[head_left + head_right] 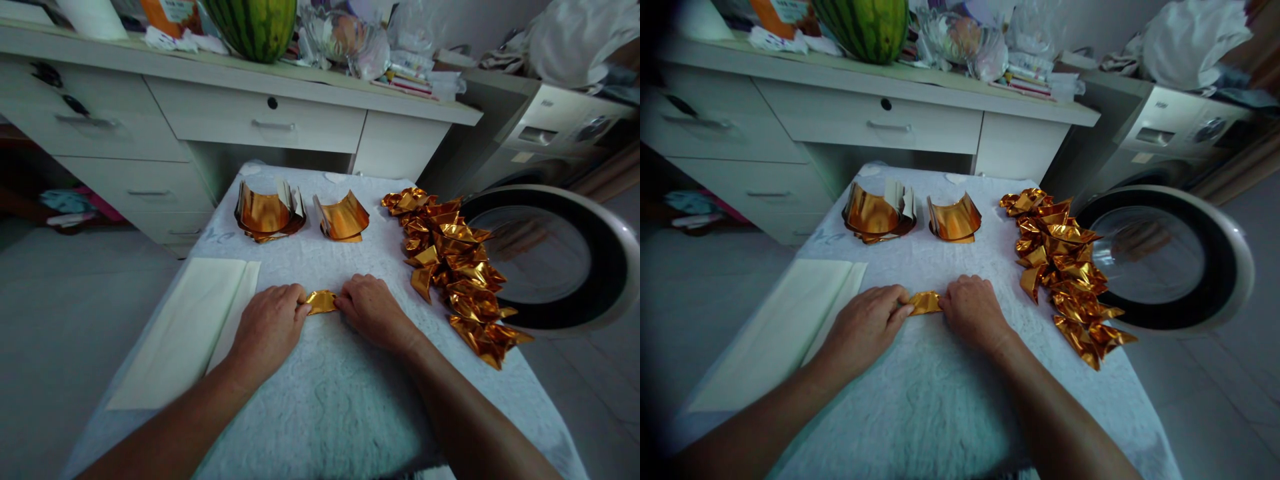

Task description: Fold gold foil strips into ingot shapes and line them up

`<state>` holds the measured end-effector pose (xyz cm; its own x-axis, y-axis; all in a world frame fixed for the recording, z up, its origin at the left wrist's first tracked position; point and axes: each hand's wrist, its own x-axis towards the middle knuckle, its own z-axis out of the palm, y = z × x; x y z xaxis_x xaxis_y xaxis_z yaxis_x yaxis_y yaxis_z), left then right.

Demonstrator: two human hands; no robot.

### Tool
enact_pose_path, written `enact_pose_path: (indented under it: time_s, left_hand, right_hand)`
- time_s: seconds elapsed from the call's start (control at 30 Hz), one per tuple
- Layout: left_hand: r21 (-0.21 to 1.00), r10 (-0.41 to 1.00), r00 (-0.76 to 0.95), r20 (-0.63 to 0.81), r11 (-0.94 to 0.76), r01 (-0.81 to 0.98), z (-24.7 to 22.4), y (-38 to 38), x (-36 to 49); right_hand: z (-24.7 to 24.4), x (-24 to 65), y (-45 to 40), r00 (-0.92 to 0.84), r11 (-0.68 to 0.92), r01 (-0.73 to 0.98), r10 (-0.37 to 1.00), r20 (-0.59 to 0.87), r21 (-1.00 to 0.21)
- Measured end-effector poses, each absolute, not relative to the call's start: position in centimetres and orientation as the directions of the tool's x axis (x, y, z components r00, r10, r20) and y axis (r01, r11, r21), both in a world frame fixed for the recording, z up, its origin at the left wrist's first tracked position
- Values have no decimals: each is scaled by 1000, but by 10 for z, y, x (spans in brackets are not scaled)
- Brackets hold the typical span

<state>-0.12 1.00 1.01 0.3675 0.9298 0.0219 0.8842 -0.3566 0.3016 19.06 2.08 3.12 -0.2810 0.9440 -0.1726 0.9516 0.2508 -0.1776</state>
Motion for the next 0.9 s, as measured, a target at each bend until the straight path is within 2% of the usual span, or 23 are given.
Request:
enact_pose_path:
  time_s: [0.33, 0.43, 0.53, 0.6, 0.7, 0.8, 0.9]
  left_hand:
    - [270, 928, 372, -5, -357, 894, 10, 11, 0]
    - [253, 927, 375, 3, -364, 897, 8, 10, 0]
    - [251, 923, 385, 23, -378, 891, 7, 9, 0]
    - [267, 925, 379, 32, -374, 888, 6, 9, 0]
    - [330, 925, 373, 73, -375, 866, 5, 10, 0]
    - [396, 913, 389, 118, -403, 825, 2, 11, 0]
    - [440, 907, 405, 117, -413, 797, 0, 13, -2]
  right_hand:
    - [29, 186, 19, -232, 209, 966, 960, -155, -152]
    - [28, 187, 17, -199, 172, 966, 972, -129, -193]
    - [25, 189, 16, -175, 142, 947, 980, -92, -289]
    - [21, 191, 16, -208, 176, 912, 977, -48, -372]
    - [14, 190, 15, -357, 337, 828, 933, 42, -449]
    - [9, 188, 14, -447, 433, 775, 890, 85, -460]
    - [10, 183, 11, -418, 407, 799, 905, 79, -443]
